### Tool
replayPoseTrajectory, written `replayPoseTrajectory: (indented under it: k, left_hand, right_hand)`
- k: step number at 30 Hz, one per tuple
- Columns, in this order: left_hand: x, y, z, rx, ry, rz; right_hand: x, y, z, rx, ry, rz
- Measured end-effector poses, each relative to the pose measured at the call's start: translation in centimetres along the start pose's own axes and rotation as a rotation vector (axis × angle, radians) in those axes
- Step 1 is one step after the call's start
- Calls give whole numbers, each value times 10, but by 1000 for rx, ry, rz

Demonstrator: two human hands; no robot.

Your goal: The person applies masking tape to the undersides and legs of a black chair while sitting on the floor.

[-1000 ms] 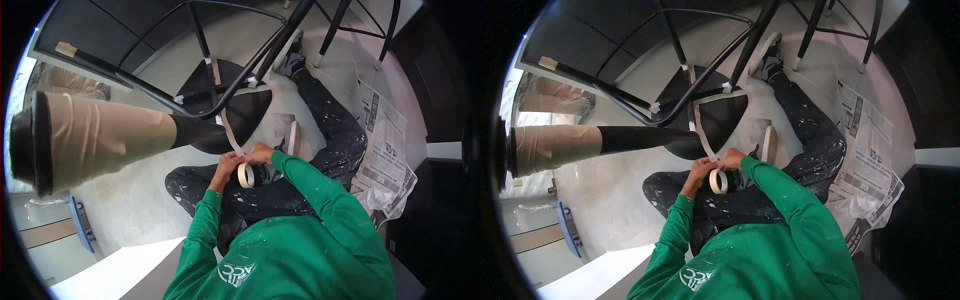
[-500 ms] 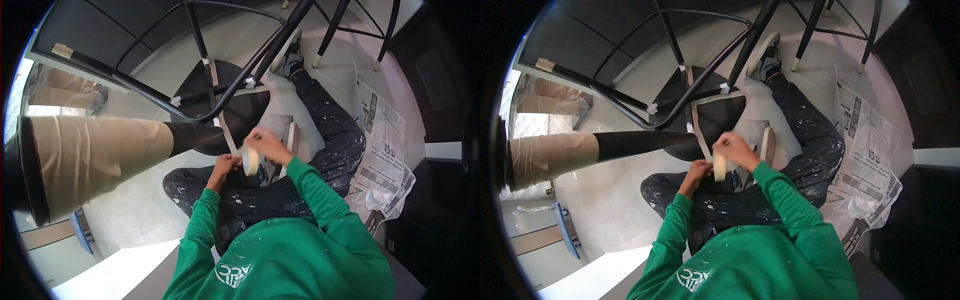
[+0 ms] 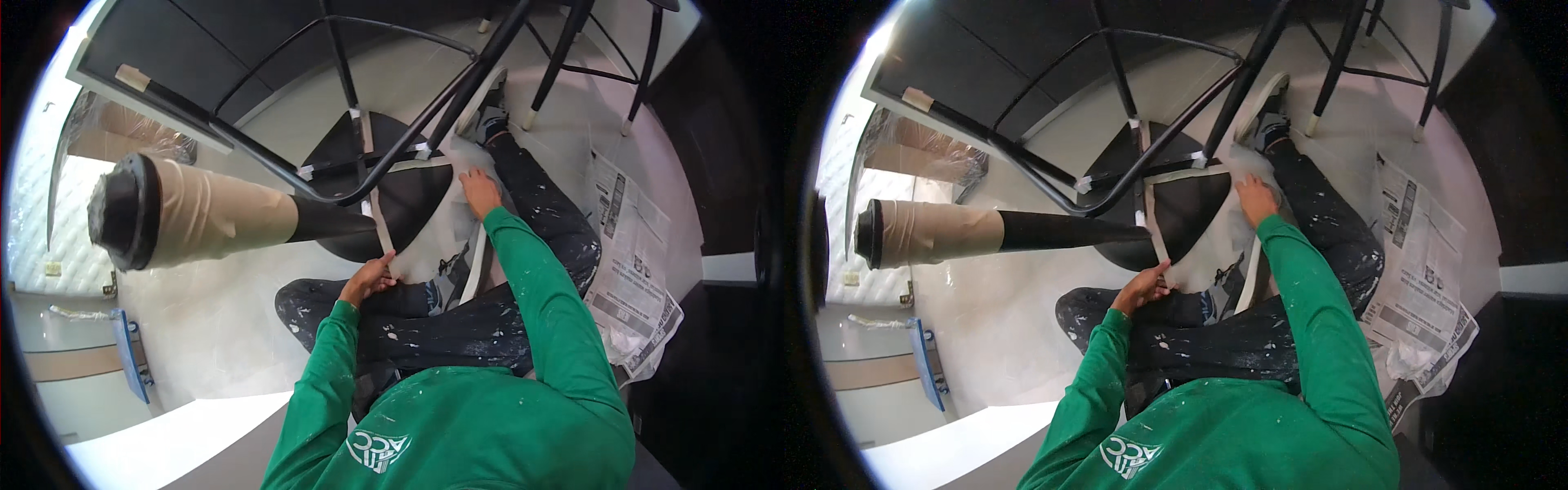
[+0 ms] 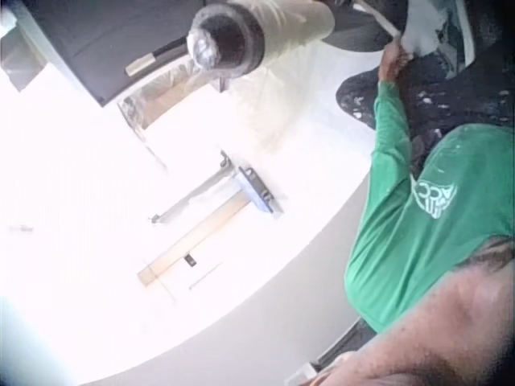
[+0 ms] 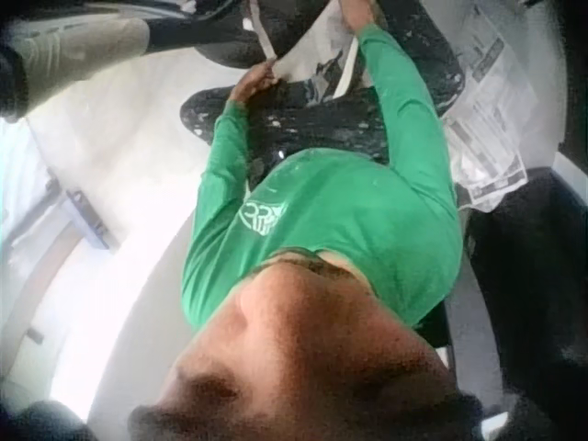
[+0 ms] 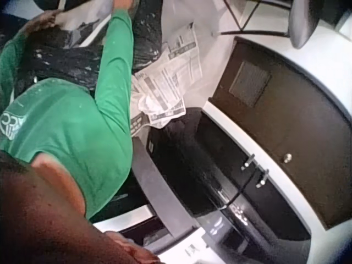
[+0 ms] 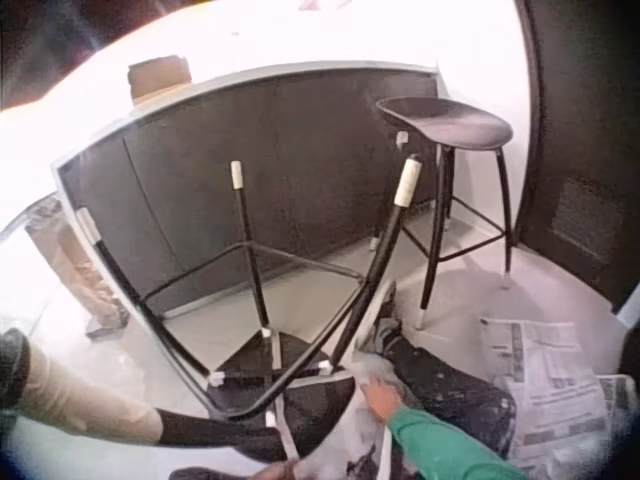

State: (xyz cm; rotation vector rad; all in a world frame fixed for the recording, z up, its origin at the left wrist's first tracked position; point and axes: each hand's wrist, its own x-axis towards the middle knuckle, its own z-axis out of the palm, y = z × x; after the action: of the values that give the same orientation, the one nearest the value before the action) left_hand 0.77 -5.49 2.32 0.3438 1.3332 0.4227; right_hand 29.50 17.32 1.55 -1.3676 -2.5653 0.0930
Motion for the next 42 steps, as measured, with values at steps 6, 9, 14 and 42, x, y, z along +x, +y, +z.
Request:
replayPoseTrajectory:
  k: [6, 9, 14, 42]
  left_hand:
    - [-12, 10, 12, 96, 35, -107]
    - [-33, 7, -11, 335, 200, -136]
    - [-120, 61, 2, 757, 554, 235]
    - [-91, 175, 107, 5, 680, 1307]
  right_hand:
    - [-7, -14, 5, -98, 11, 151]
    - [-15, -64, -19, 205, 130, 181]
    - [-72, -129, 5, 1371, -375, 538]
    - [-109, -199, 40, 1881, -512, 1010]
